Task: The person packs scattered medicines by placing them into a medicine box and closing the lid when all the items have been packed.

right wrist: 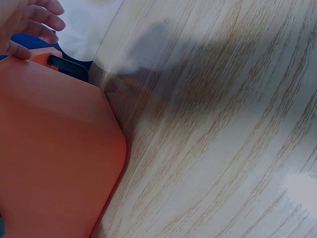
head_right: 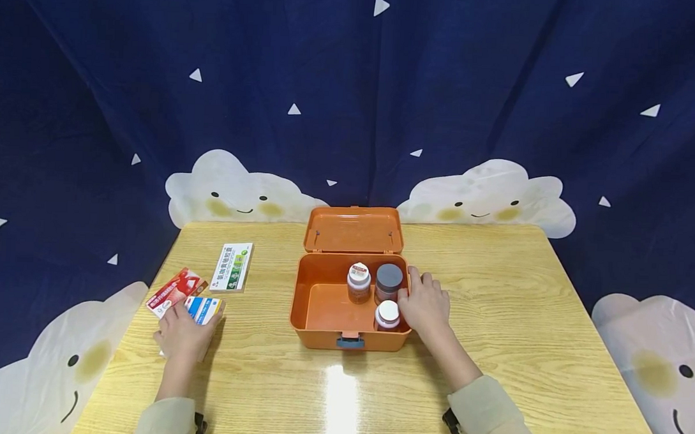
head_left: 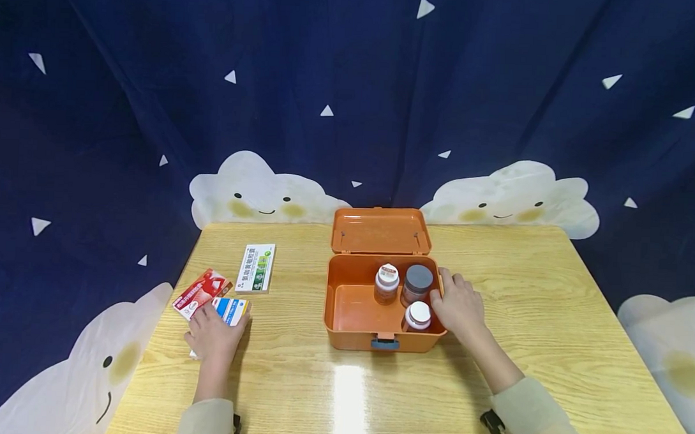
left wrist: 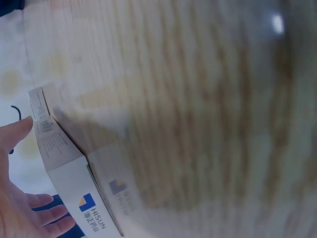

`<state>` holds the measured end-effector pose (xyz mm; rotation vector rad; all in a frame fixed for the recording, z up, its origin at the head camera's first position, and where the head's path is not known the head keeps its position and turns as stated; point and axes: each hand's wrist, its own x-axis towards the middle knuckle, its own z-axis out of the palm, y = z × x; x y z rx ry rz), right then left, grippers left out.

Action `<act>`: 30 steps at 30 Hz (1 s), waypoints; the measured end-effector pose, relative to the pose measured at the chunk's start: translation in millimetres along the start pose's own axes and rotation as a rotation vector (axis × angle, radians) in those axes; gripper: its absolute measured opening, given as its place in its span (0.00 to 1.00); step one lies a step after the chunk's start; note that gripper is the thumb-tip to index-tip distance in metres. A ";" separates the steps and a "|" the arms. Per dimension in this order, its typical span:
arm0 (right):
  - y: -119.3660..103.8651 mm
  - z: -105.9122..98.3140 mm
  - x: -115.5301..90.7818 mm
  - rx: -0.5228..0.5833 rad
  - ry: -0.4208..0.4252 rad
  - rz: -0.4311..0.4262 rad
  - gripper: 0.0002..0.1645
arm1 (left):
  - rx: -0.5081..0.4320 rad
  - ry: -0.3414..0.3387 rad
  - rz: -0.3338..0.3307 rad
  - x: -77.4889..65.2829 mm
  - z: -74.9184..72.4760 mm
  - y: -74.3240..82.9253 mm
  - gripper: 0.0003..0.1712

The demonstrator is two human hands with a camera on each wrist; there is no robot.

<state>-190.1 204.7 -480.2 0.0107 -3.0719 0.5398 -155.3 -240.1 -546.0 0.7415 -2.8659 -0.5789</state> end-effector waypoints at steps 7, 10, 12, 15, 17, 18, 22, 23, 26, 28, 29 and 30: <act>0.4 0.2 0.4 0.008 0.003 0.000 0.32 | -0.004 -0.073 -0.050 -2.0 -0.5 -4.7 0.55; 0.4 0.2 0.3 0.008 0.007 -0.004 0.32 | -0.008 -0.090 -0.054 -1.7 -0.5 -7.0 0.56; 0.4 0.3 0.3 0.008 0.008 -0.005 0.31 | -0.009 -0.100 -0.053 -1.3 -0.6 -8.4 0.57; 0.1 -0.1 0.3 0.006 0.007 -0.007 0.32 | -0.016 -0.114 -0.058 -1.0 -0.8 -10.0 0.56; 0.0 -0.1 0.4 0.005 0.007 -0.006 0.32 | -0.018 -0.123 -0.060 -0.9 -1.2 -10.6 0.56; 0.0 -0.1 0.4 0.004 0.006 -0.005 0.31 | -0.020 -0.129 -0.062 -0.8 -1.6 -10.7 0.55; -0.2 0.1 0.5 0.004 0.001 0.000 0.31 | -0.029 -0.145 -0.070 -0.4 -2.5 -11.1 0.55; -0.2 0.1 0.5 0.004 0.000 0.001 0.31 | -0.030 -0.148 -0.072 -0.3 -2.8 -11.1 0.55; -0.3 0.1 0.5 0.007 0.001 0.002 0.31 | -0.035 -0.150 -0.079 0.0 -2.8 -11.2 0.54; 0.0 0.4 0.7 0.009 0.002 0.001 0.32 | -0.035 -0.148 -0.081 0.0 -2.6 -11.3 0.54; 0.0 0.6 0.7 0.008 0.004 0.000 0.32 | -0.035 -0.147 -0.082 0.0 -2.5 -11.4 0.54; 0.1 0.8 0.8 0.008 0.005 -0.001 0.32 | -0.037 -0.146 -0.082 -0.1 -2.5 -11.4 0.54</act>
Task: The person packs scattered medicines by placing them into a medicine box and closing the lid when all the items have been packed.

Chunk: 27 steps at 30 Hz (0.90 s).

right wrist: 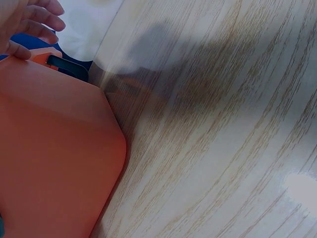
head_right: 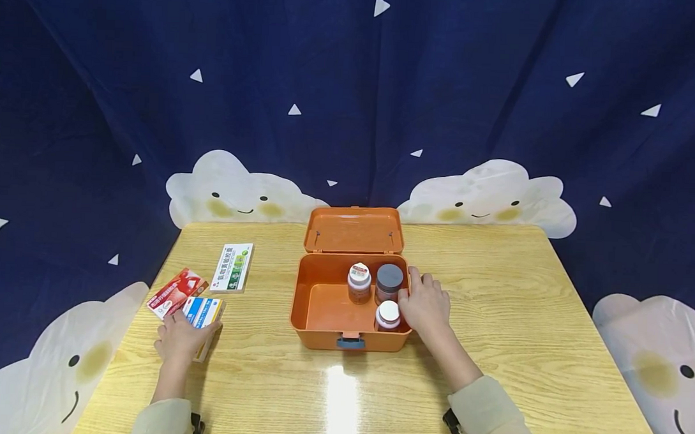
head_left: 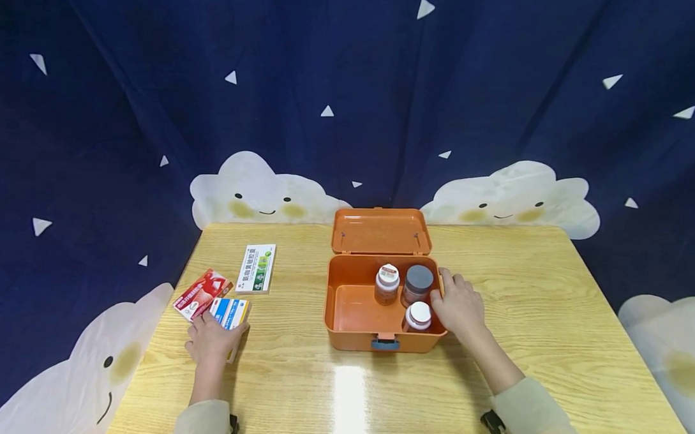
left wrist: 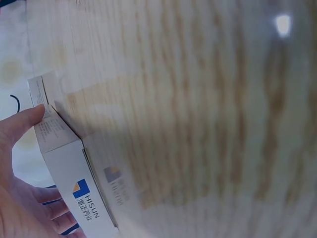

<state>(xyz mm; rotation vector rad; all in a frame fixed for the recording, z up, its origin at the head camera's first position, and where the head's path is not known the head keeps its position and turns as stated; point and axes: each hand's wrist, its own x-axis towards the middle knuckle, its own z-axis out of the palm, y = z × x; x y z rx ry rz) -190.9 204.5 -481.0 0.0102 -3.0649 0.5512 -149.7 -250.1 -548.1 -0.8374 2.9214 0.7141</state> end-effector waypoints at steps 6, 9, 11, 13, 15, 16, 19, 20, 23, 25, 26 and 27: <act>0.8 0.7 0.1 -0.007 0.000 0.000 0.32 | -0.009 0.011 0.005 -0.9 0.4 1.0 0.54; 1.0 0.8 0.2 -0.004 -0.001 0.002 0.32 | -0.006 0.014 0.008 -1.5 0.9 1.5 0.54; 1.0 0.9 0.2 -0.002 -0.002 0.003 0.32 | -0.003 0.018 0.012 -1.9 1.2 2.3 0.54; 0.9 1.2 0.2 -0.001 -0.001 0.003 0.32 | 0.000 0.023 0.014 -2.0 1.5 3.5 0.54; 0.8 1.3 0.3 -0.001 0.003 0.002 0.31 | 0.000 0.028 0.017 -2.1 1.8 5.1 0.54; 0.8 1.5 0.3 -0.001 0.005 0.001 0.31 | 0.000 0.031 0.018 -2.1 2.0 5.8 0.55; 0.9 1.9 0.5 -0.003 0.013 -0.001 0.31 | -0.006 0.040 0.028 -1.9 2.2 8.8 0.56; 1.0 2.1 0.5 -0.003 0.015 -0.001 0.31 | -0.010 0.044 0.034 -1.8 2.3 9.9 0.56; 1.1 2.4 0.6 -0.003 0.018 0.000 0.31 | -0.021 0.052 0.057 -1.2 1.5 14.8 0.56; 1.1 2.5 0.5 0.000 0.016 0.002 0.31 | -0.022 0.057 0.073 -0.7 0.2 19.3 0.56; 1.1 2.4 0.4 0.000 0.015 0.003 0.31 | -0.026 0.060 0.080 -0.3 -0.6 21.8 0.55; 1.1 2.4 0.4 0.002 0.013 0.004 0.31 | -0.026 0.063 0.089 0.0 -1.5 24.8 0.55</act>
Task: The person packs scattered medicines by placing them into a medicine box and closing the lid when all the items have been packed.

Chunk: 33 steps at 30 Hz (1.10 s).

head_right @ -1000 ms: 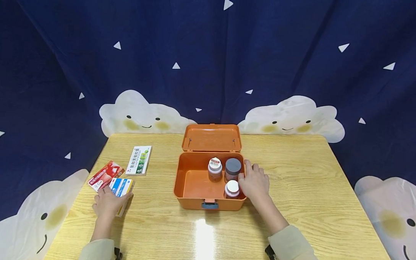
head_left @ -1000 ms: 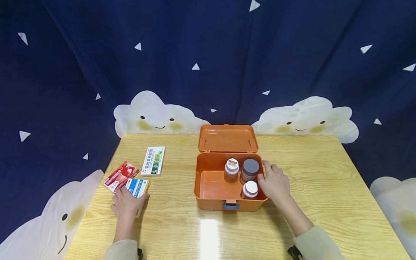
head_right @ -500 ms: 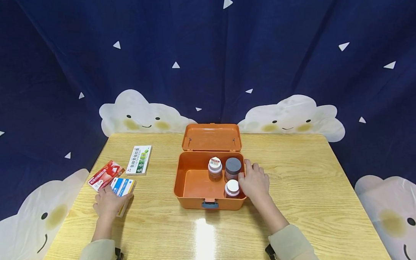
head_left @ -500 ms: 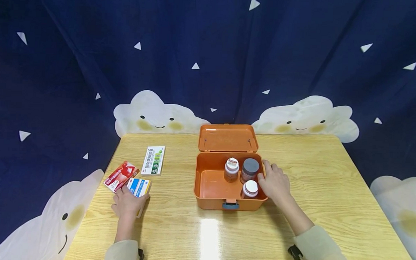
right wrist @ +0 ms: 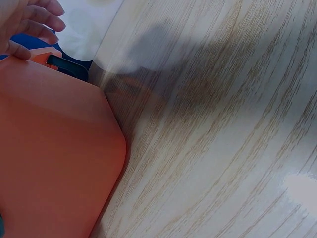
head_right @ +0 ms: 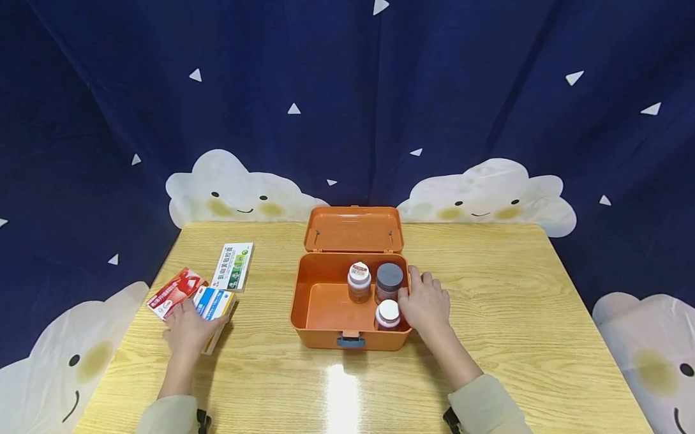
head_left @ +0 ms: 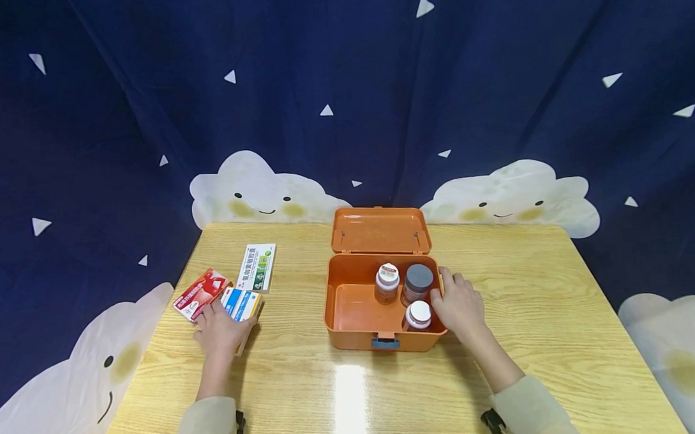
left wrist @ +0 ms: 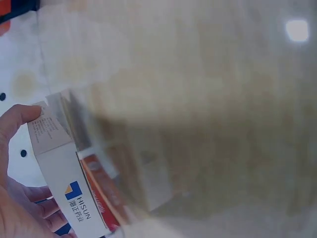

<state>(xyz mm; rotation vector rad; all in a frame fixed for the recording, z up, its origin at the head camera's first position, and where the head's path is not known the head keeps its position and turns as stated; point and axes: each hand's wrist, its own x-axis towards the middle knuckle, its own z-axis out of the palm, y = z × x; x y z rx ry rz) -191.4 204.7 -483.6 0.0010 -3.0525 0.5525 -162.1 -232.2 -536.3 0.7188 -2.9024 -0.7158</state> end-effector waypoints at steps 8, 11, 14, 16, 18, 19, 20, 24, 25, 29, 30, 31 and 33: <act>0.3 -0.3 -0.1 0.008 -0.006 0.007 0.31 | -0.011 0.034 0.073 0.0 -7.0 28.5 0.55; 0.3 -0.2 -0.2 0.010 -0.006 0.007 0.31 | -0.015 0.044 0.103 -1.0 -10.0 38.7 0.55; 0.3 -0.3 -0.1 0.010 -0.006 0.005 0.31 | -0.023 0.056 0.135 -1.4 -12.0 47.7 0.55; 0.1 -0.5 -0.1 0.009 -0.007 0.004 0.31 | -0.028 0.066 0.156 -1.5 -13.6 53.1 0.55; -0.1 -0.8 -0.1 0.009 -0.010 0.004 0.31 | -0.033 0.073 0.172 -1.8 -15.2 58.3 0.55; -0.3 -1.0 -0.1 0.010 -0.012 0.004 0.31 | -0.035 0.077 0.178 -2.0 -16.2 60.9 0.56; -0.5 -1.2 -0.1 0.009 -0.014 0.005 0.31 | -0.037 0.080 0.184 -2.3 -17.3 63.4 0.56; -0.7 -1.6 -0.3 0.010 -0.018 0.005 0.31 | -0.040 0.083 0.206 -4.0 -22.6 74.3 0.57; -0.6 -1.5 -0.2 0.011 -0.017 0.004 0.31 | -0.040 0.081 0.213 -4.7 -24.3 77.4 0.58; -0.2 -1.1 -0.2 0.015 -0.014 0.001 0.31 | -0.040 0.077 0.254 -7.4 -30.2 89.4 0.58; -0.2 -1.1 -0.2 0.015 -0.013 0.000 0.31 | -0.039 0.077 0.270 -8.2 -31.4 92.6 0.57; -0.2 -1.2 -0.3 0.015 -0.013 -0.001 0.31 | -0.042 0.078 0.289 -9.2 -32.3 95.7 0.57; -0.2 -1.4 -0.4 0.015 -0.012 -0.001 0.31 | -0.041 0.086 0.334 -10.6 -33.3 102.0 0.56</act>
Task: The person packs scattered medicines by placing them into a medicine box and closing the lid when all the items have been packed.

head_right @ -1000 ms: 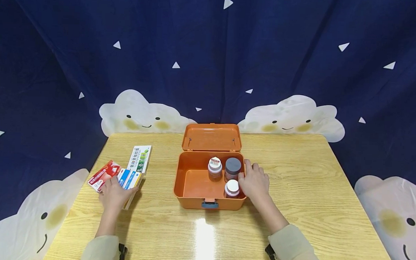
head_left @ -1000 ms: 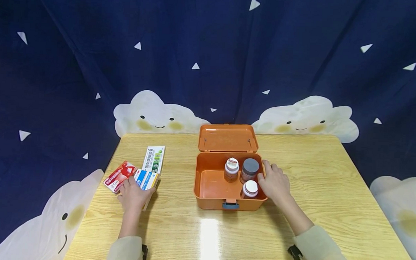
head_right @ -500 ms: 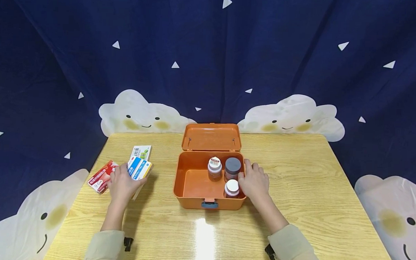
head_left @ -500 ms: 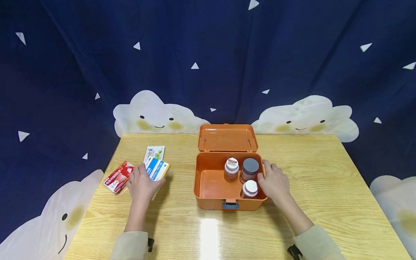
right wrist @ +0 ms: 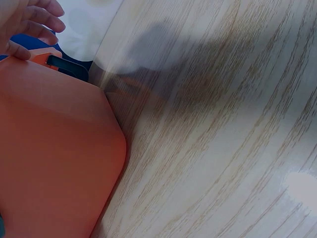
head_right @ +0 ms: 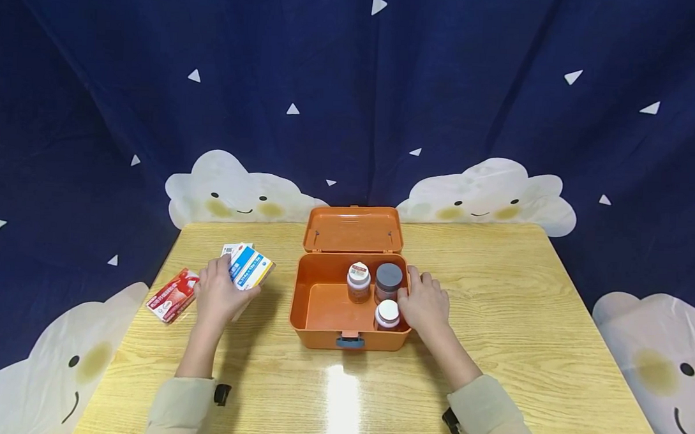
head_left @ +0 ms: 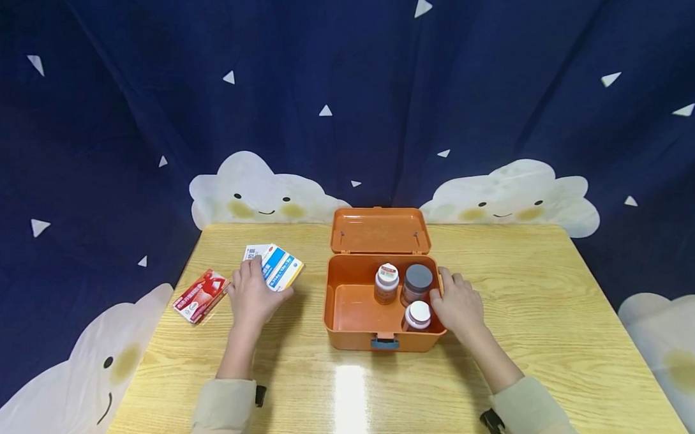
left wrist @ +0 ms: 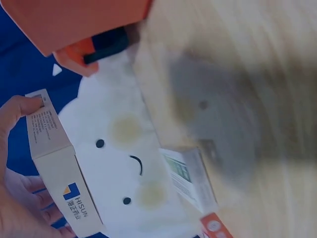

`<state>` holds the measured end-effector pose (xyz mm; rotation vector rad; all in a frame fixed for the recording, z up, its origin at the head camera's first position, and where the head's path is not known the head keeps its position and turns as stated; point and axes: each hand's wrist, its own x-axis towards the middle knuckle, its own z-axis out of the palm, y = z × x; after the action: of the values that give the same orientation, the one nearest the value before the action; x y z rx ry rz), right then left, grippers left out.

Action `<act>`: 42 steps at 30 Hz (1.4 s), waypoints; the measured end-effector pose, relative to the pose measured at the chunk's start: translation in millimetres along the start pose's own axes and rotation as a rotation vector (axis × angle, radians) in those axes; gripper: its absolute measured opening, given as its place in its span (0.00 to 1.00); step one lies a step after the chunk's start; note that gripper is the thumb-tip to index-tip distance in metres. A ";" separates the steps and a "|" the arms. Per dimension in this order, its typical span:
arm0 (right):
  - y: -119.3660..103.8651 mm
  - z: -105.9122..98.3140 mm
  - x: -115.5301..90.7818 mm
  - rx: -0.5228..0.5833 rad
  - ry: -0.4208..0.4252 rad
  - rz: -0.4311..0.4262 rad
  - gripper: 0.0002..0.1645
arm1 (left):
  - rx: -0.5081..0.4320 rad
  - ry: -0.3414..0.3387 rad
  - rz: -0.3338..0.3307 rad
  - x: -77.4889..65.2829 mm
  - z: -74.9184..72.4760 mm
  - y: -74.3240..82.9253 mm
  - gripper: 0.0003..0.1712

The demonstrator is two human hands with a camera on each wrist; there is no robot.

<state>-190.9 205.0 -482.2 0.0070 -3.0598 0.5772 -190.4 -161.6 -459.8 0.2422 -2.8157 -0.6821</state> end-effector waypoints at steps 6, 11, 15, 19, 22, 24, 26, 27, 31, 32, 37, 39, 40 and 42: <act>0.2 0.1 -0.2 -0.003 0.008 -0.002 0.31 | -0.017 0.010 0.146 2.8 1.5 20.8 0.55; 0.5 1.0 0.3 -0.012 0.017 -0.007 0.31 | -0.011 -0.028 0.251 5.3 2.5 39.7 0.53; 0.5 1.4 0.1 -0.008 0.015 -0.005 0.31 | 0.023 -0.063 0.339 7.6 4.2 53.7 0.53; 0.4 1.2 -0.2 -0.008 0.013 -0.002 0.31 | 0.057 -0.102 0.426 8.5 5.8 66.9 0.54; -0.1 0.8 -0.2 -0.010 0.012 -0.002 0.31 | 0.077 -0.141 0.481 8.5 7.1 75.7 0.54; -0.5 0.6 -0.2 -0.009 0.010 -0.001 0.31 | 0.086 -0.171 0.512 8.5 8.7 81.0 0.55; -0.7 0.7 -0.2 -0.007 0.007 0.001 0.31 | 0.096 -0.194 0.547 8.4 10.3 86.0 0.55; -0.6 0.9 -0.1 -0.005 0.005 0.003 0.31 | 0.099 -0.205 0.566 8.1 11.1 88.3 0.55; -0.1 1.2 0.0 -0.003 0.004 0.001 0.31 | 0.112 -0.239 0.634 6.5 14.0 97.3 0.55; 0.0 1.2 -0.1 -0.002 0.005 0.000 0.31 | 0.111 -0.246 0.650 5.9 14.5 99.5 0.54; 0.7 2.1 0.5 -0.001 0.014 -0.004 0.31 | 0.134 -0.271 0.711 3.0 18.8 108.5 0.53; 0.9 2.1 0.8 -0.002 0.014 -0.004 0.31 | 0.140 -0.285 0.726 2.0 20.9 111.6 0.53; 0.9 2.0 0.9 -0.002 0.013 -0.005 0.31 | 0.137 -0.295 0.730 1.6 22.2 113.0 0.53; 1.1 1.7 1.1 -0.004 0.015 -0.008 0.31 | 0.130 -0.319 0.736 0.8 24.4 115.9 0.53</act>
<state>-192.0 205.4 -484.1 0.0152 -3.0450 0.5681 -209.7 -49.6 -426.6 -0.9124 -2.9054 -0.3819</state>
